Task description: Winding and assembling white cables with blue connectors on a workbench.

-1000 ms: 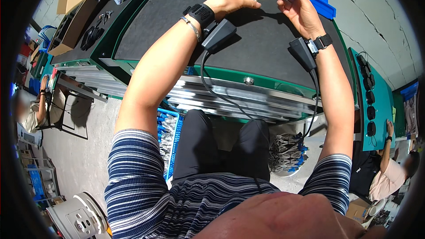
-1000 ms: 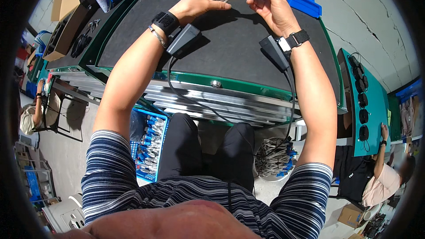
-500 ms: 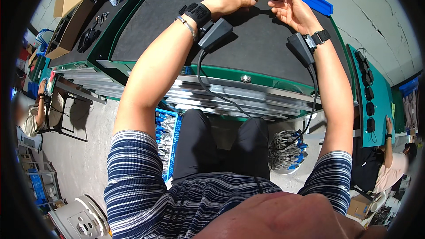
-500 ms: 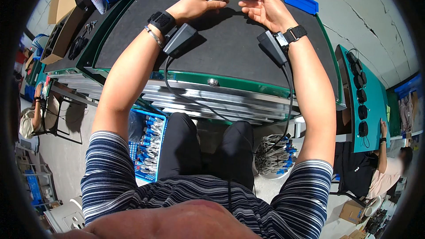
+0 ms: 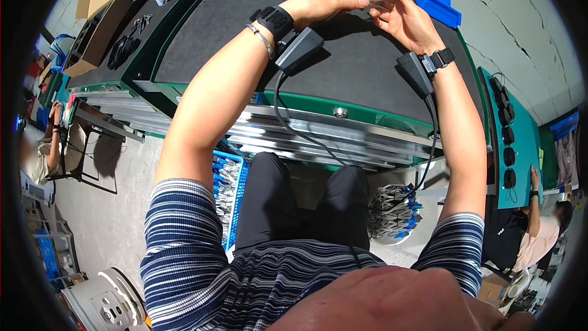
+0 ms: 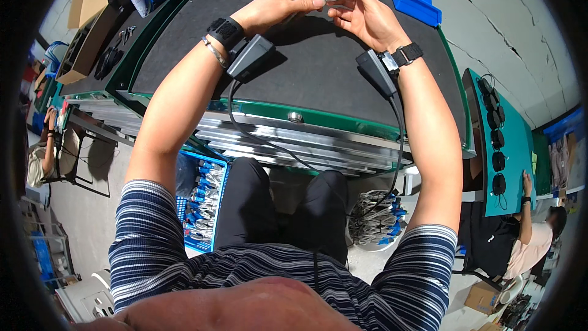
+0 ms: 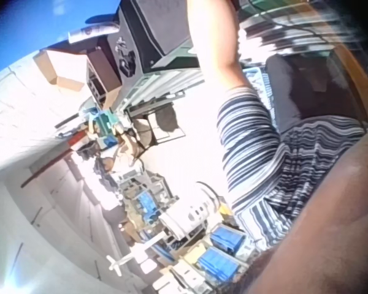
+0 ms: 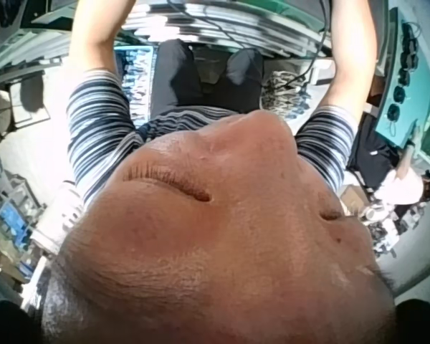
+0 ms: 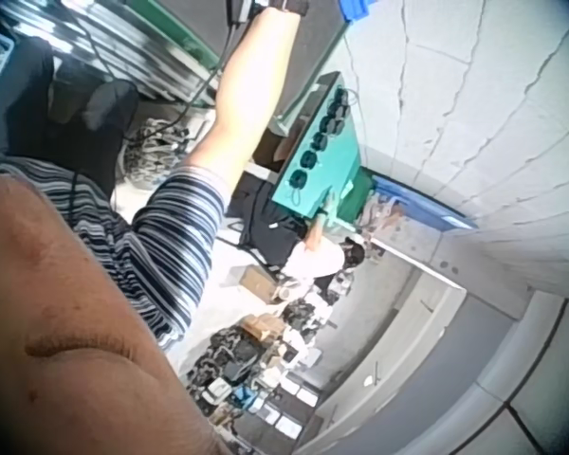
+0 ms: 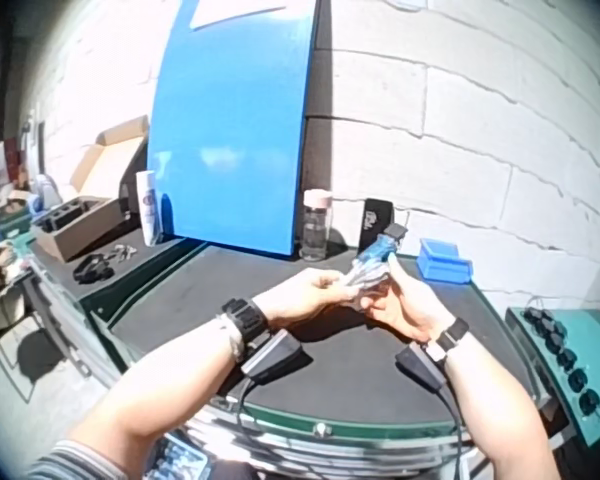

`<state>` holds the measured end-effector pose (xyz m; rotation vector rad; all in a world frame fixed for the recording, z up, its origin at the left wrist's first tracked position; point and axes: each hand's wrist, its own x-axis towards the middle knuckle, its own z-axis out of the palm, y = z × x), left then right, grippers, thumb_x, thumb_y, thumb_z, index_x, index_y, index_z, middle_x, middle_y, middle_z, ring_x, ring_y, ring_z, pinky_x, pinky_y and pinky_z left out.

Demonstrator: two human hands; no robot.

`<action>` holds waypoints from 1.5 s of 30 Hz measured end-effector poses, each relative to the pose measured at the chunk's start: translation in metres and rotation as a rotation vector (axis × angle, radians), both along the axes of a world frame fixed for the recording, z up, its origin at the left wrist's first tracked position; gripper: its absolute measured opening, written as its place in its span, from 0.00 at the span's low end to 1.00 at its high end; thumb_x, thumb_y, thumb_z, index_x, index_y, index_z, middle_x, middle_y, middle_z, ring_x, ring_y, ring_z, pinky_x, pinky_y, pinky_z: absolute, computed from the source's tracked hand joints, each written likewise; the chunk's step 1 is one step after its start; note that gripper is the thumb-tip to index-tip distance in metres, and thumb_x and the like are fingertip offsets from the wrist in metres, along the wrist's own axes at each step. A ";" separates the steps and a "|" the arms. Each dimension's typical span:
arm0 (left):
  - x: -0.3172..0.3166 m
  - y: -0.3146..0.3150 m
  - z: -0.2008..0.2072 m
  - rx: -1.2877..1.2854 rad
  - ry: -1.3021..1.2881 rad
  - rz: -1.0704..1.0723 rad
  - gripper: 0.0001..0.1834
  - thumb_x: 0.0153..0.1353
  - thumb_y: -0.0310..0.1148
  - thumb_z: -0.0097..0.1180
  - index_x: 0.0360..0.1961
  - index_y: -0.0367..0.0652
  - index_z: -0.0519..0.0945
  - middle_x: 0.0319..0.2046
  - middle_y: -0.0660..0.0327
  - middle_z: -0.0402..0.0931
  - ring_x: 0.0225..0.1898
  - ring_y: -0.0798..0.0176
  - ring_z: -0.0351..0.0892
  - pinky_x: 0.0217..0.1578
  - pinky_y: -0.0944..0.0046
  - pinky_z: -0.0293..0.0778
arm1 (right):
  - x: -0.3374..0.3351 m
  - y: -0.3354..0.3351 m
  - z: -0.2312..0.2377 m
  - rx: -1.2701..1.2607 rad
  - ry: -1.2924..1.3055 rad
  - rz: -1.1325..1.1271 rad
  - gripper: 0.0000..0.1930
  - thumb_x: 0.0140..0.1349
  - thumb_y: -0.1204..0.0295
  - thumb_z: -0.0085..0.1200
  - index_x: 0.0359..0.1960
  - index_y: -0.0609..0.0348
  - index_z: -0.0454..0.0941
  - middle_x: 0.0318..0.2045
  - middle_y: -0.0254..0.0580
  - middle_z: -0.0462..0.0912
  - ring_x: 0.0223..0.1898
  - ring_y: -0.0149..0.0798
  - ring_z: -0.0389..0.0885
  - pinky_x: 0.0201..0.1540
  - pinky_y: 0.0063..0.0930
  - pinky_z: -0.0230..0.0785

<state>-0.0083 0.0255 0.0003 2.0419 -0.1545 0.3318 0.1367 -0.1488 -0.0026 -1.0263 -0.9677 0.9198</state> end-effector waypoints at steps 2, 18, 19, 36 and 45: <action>0.001 0.000 -0.001 -0.047 -0.008 -0.023 0.21 0.61 0.54 0.57 0.43 0.48 0.80 0.21 0.73 0.66 0.21 0.80 0.60 0.22 0.77 0.53 | -0.002 0.001 -0.001 0.009 0.011 0.001 0.27 0.70 0.47 0.35 0.53 0.55 0.72 0.44 0.41 0.77 0.42 0.32 0.77 0.47 0.25 0.74; 0.010 0.008 -0.011 -0.124 -0.090 -0.042 0.26 0.57 0.53 0.62 0.46 0.42 0.78 0.27 0.67 0.71 0.30 0.73 0.67 0.33 0.71 0.65 | -0.005 -0.004 0.003 0.066 0.004 0.128 0.27 0.66 0.54 0.51 0.60 0.57 0.66 0.47 0.41 0.75 0.48 0.33 0.76 0.54 0.28 0.70; 0.010 0.008 -0.012 -0.128 -0.089 -0.045 0.26 0.57 0.53 0.62 0.46 0.42 0.78 0.27 0.67 0.71 0.30 0.73 0.67 0.33 0.71 0.65 | -0.005 -0.004 0.004 0.060 -0.007 0.127 0.27 0.66 0.54 0.51 0.60 0.57 0.66 0.48 0.41 0.75 0.49 0.33 0.76 0.54 0.28 0.70; -0.005 -0.013 0.000 -0.175 0.090 -0.183 0.31 0.65 0.60 0.46 0.45 0.40 0.79 0.34 0.63 0.77 0.38 0.71 0.76 0.43 0.68 0.74 | -0.020 0.002 0.004 0.094 -0.146 -0.176 0.26 0.65 0.50 0.50 0.53 0.60 0.73 0.50 0.42 0.77 0.49 0.33 0.76 0.53 0.32 0.69; -0.005 -0.011 0.019 -0.523 -0.075 -0.020 0.17 0.62 0.37 0.59 0.47 0.37 0.76 0.39 0.64 0.75 0.40 0.73 0.72 0.40 0.71 0.71 | -0.026 0.000 0.013 0.197 -0.754 -0.503 0.16 0.60 0.60 0.61 0.41 0.59 0.80 0.36 0.29 0.82 0.38 0.23 0.76 0.42 0.21 0.69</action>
